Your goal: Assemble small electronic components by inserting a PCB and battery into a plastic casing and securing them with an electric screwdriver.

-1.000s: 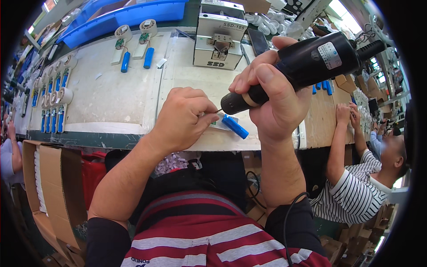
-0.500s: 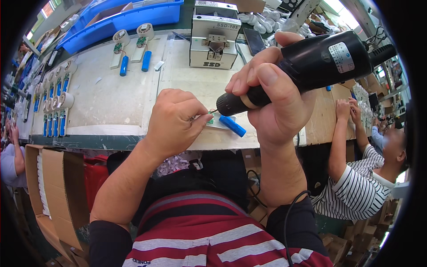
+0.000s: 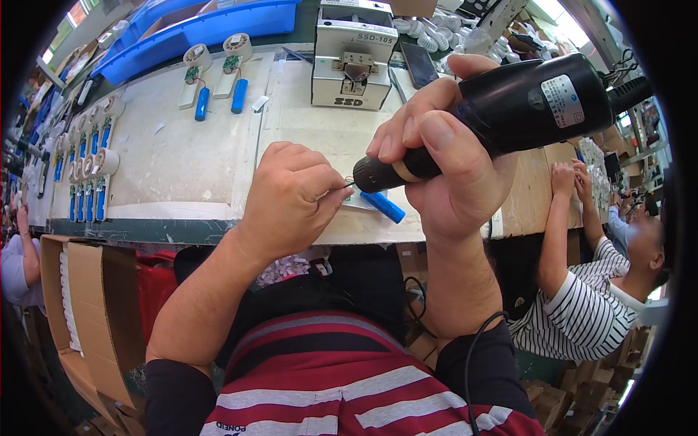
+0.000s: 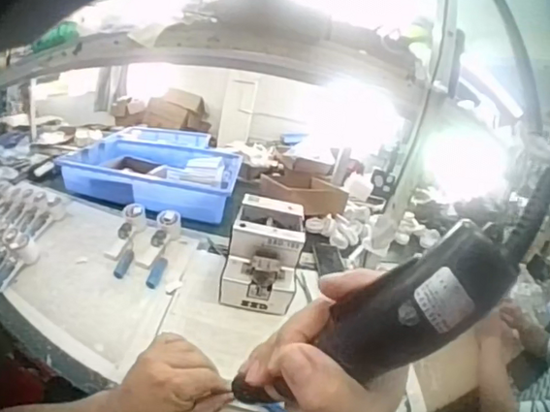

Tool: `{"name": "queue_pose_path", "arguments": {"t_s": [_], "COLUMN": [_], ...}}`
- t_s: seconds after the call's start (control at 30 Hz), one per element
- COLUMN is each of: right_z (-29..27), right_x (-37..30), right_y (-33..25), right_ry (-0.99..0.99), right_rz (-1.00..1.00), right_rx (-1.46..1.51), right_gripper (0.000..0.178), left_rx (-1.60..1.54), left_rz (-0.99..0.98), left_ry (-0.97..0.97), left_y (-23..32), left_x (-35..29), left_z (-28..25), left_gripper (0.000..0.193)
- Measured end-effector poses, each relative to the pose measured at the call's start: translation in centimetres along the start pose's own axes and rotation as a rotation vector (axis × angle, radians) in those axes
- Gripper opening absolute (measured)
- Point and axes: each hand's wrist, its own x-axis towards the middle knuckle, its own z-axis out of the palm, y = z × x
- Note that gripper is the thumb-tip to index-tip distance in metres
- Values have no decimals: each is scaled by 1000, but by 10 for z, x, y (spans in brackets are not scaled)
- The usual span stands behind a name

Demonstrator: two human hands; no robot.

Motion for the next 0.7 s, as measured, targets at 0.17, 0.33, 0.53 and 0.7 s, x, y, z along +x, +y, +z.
{"name": "queue_pose_path", "arguments": {"t_s": [0.17, 0.33, 0.53, 0.7], "right_z": [-9, -10, -8, -4], "right_x": [2, 5, 3, -7], "right_y": [-1, 6, 12, 25], "right_ry": [-156, -269, -179, -106], "right_rz": [24, 10, 43, 75], "right_rx": [12, 5, 93, 3], "right_gripper": [62, 64, 62, 59], "left_rx": [-81, -170, -233, -161], "left_rz": [41, 13, -51, -123], "left_ry": [-51, -124, -177, -219], "left_y": [-3, -8, -16, -35], "left_x": [0, -1, 0, -16], "left_z": [1, 0, -15, -12], "left_gripper": [12, 11, 22, 74]}}
